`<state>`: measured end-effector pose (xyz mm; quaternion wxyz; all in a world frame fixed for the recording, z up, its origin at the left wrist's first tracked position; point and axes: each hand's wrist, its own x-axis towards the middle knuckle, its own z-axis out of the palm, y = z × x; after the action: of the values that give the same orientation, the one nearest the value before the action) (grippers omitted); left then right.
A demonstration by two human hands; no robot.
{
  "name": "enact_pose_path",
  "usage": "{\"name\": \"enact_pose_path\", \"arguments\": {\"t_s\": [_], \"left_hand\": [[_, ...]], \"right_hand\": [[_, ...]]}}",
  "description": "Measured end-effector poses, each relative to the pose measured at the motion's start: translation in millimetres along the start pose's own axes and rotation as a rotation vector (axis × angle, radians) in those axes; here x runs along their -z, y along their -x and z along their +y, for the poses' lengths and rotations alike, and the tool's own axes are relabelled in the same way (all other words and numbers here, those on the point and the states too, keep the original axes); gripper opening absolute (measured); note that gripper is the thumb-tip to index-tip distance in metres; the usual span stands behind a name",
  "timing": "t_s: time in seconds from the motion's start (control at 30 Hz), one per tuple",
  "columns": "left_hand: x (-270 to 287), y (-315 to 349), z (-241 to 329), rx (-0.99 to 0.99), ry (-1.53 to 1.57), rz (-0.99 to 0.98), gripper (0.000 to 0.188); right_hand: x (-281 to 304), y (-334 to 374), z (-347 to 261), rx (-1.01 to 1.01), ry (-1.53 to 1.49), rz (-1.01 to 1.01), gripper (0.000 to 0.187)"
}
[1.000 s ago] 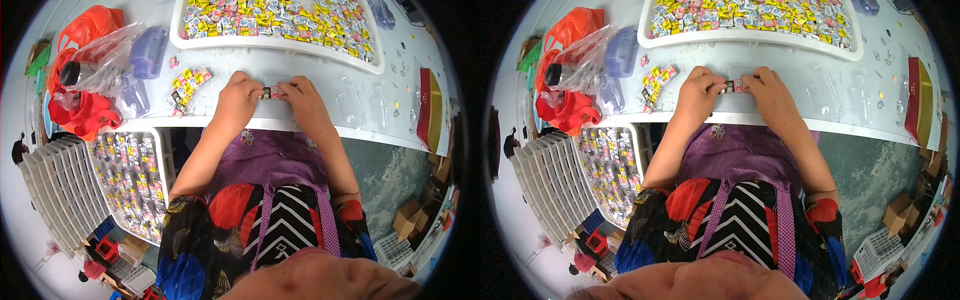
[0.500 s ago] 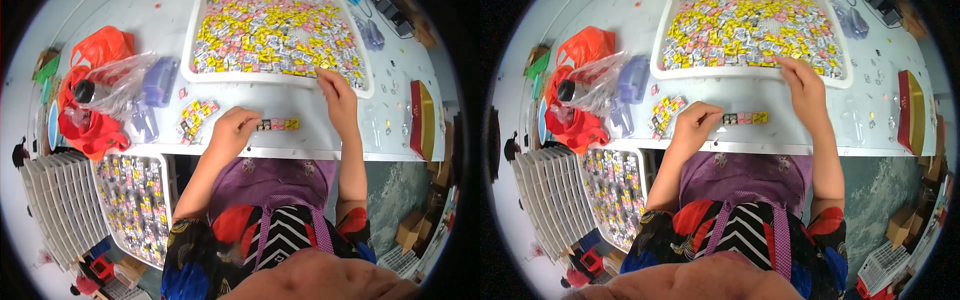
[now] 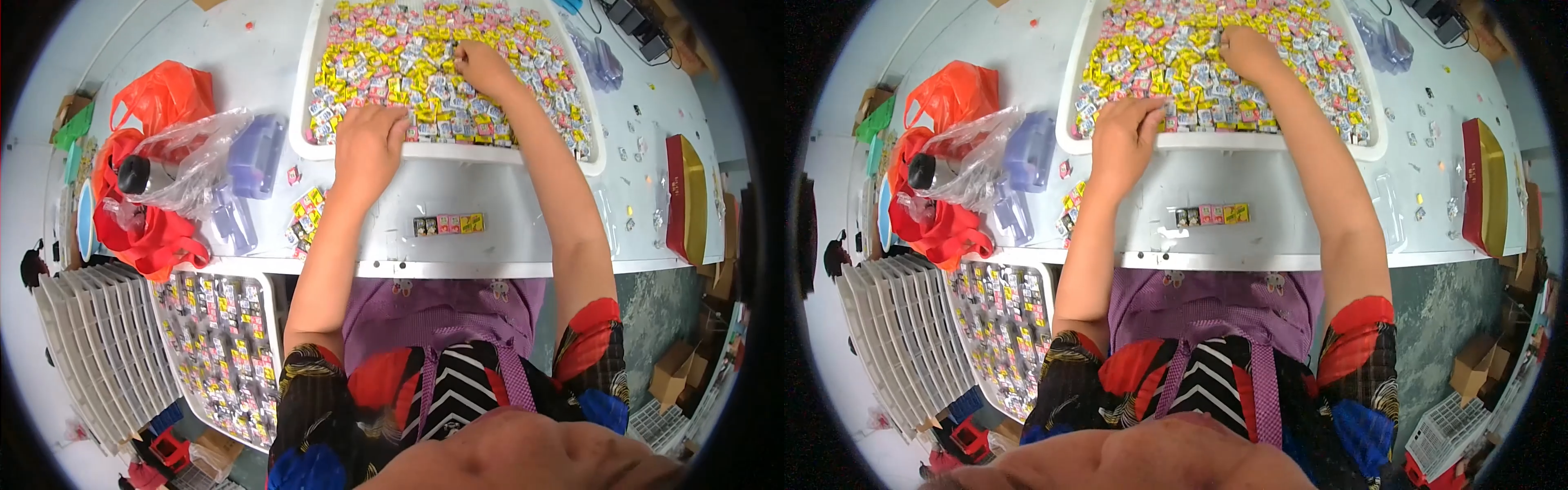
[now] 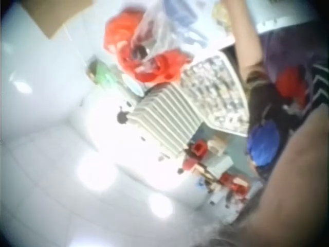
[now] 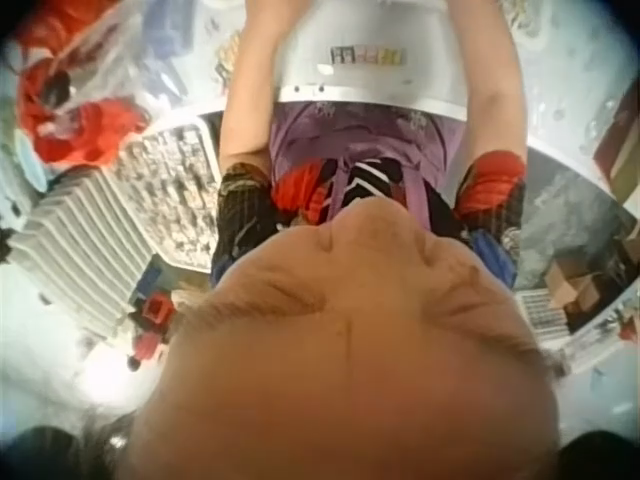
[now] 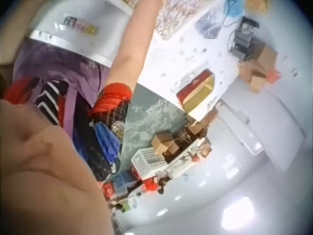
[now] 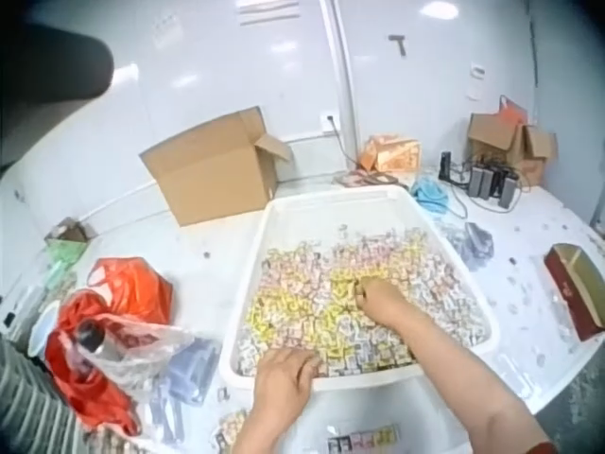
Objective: Assembling small printed toy blocks into organized sets or trays.
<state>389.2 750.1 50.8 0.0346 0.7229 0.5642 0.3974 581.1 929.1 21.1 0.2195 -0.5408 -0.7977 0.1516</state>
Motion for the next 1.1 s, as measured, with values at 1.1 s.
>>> {"name": "enact_pose_path", "arguments": {"t_s": [1.1], "left_hand": [[-33.8, -68.8, -47.1, -0.031, -0.428, -0.291, 0.016]], "right_hand": [[47.4, -12.6, 93.5, -0.063, 0.258, 0.405, 0.027]]}}
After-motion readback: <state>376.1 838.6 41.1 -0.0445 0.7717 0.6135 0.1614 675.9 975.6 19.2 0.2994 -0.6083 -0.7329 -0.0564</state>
